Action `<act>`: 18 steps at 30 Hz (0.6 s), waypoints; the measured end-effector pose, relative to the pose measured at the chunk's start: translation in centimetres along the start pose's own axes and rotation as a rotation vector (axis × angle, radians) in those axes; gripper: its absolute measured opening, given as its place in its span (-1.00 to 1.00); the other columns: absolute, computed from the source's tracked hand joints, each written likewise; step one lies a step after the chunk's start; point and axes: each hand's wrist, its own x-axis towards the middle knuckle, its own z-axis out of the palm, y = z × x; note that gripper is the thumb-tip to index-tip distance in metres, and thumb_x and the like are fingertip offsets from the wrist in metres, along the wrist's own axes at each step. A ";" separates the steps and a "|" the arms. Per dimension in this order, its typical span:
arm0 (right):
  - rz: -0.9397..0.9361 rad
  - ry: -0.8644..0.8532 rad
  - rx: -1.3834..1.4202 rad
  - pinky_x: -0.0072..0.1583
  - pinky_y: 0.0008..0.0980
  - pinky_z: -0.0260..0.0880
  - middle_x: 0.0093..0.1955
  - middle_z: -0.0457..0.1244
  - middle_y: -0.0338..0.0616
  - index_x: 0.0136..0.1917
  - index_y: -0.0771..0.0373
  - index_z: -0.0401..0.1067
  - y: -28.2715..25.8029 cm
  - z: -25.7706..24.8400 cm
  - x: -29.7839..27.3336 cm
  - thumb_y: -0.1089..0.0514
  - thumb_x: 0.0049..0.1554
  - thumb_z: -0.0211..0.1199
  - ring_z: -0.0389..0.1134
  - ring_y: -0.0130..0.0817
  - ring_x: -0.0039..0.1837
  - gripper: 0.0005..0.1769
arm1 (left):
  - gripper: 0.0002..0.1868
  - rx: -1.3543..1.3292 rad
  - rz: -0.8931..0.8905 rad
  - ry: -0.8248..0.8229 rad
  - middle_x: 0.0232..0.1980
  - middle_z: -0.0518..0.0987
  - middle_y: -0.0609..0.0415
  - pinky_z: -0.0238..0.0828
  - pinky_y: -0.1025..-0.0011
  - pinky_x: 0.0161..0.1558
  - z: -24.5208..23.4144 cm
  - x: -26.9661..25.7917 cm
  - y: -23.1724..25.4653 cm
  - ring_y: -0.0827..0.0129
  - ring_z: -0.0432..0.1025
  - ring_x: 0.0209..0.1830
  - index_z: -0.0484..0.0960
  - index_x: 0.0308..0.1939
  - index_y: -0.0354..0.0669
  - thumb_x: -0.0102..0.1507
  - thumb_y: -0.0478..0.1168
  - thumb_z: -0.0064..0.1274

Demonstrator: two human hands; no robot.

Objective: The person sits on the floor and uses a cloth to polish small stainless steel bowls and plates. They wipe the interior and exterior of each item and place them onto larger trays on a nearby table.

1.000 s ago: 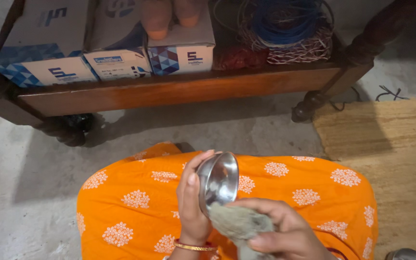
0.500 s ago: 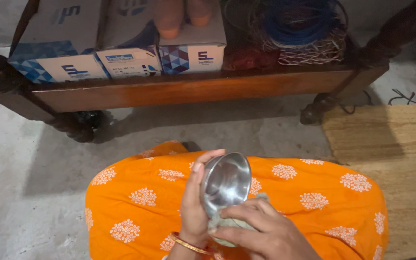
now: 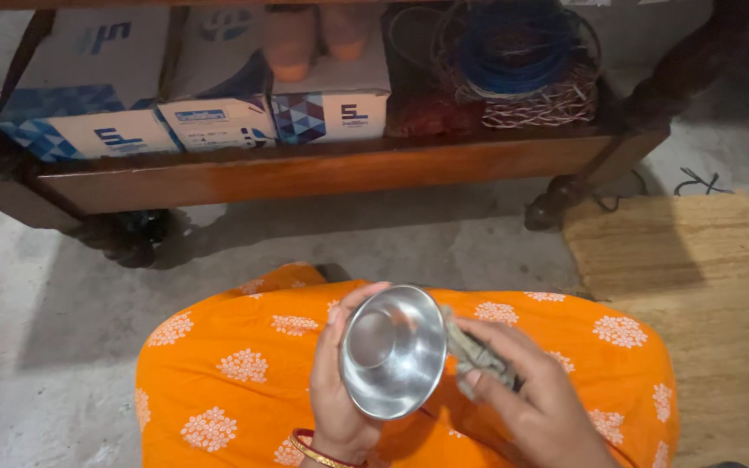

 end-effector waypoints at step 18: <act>0.209 0.795 0.307 0.05 -0.44 0.50 0.15 0.38 -0.02 0.38 0.39 0.36 13.1 -16.0 -11.6 0.40 0.13 0.21 0.43 -0.37 0.07 -0.48 | -0.39 -0.080 -0.221 0.238 0.12 0.61 -0.02 0.43 0.17 0.17 -0.6 0.2 -4.5 0.23 0.51 0.12 0.51 0.19 -0.25 0.38 0.18 -0.29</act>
